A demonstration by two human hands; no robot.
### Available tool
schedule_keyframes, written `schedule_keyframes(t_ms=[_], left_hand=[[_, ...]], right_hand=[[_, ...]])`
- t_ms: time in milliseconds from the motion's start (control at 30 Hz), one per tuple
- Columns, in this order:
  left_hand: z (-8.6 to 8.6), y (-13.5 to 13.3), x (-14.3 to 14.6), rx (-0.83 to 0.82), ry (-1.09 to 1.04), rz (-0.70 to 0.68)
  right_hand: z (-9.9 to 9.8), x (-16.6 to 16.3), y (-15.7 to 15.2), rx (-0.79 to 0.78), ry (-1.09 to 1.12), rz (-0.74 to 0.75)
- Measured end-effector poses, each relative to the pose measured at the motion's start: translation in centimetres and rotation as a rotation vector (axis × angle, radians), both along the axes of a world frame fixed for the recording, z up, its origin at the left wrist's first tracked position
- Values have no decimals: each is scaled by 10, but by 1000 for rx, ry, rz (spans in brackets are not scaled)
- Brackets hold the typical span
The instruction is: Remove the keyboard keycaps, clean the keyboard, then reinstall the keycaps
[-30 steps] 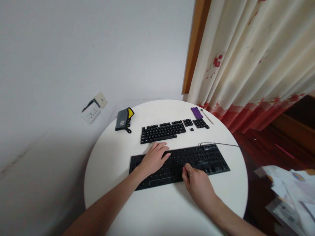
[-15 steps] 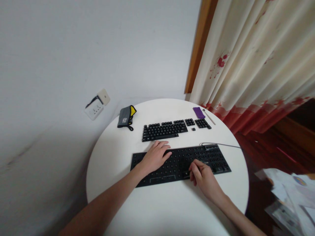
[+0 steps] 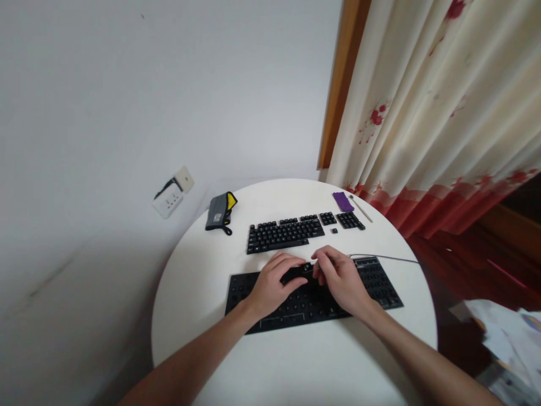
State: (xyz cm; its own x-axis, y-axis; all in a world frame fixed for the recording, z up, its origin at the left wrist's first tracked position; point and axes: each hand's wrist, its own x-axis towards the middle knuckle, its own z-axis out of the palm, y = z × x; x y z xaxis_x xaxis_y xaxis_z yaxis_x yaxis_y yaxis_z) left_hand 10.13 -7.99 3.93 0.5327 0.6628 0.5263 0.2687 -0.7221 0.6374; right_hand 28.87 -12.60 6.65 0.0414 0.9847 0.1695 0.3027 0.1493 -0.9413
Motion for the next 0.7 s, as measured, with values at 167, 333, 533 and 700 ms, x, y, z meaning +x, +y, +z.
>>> schedule_keyframes(t_ms=[167,333,533,700], left_hand=[[-9,10,-3,69,-66,101],[-16,14,-3,52,-16,110],[-18,11,0,-1,5,91],[-15,10,0,-38,-5,80]], right_hand=[[-10,-11,17,50,-59,8],[-32,-10,19,-15,58,46],[-45,-9,14,-7,31,-48],[-43,-9,12,-11,-8,-82]])
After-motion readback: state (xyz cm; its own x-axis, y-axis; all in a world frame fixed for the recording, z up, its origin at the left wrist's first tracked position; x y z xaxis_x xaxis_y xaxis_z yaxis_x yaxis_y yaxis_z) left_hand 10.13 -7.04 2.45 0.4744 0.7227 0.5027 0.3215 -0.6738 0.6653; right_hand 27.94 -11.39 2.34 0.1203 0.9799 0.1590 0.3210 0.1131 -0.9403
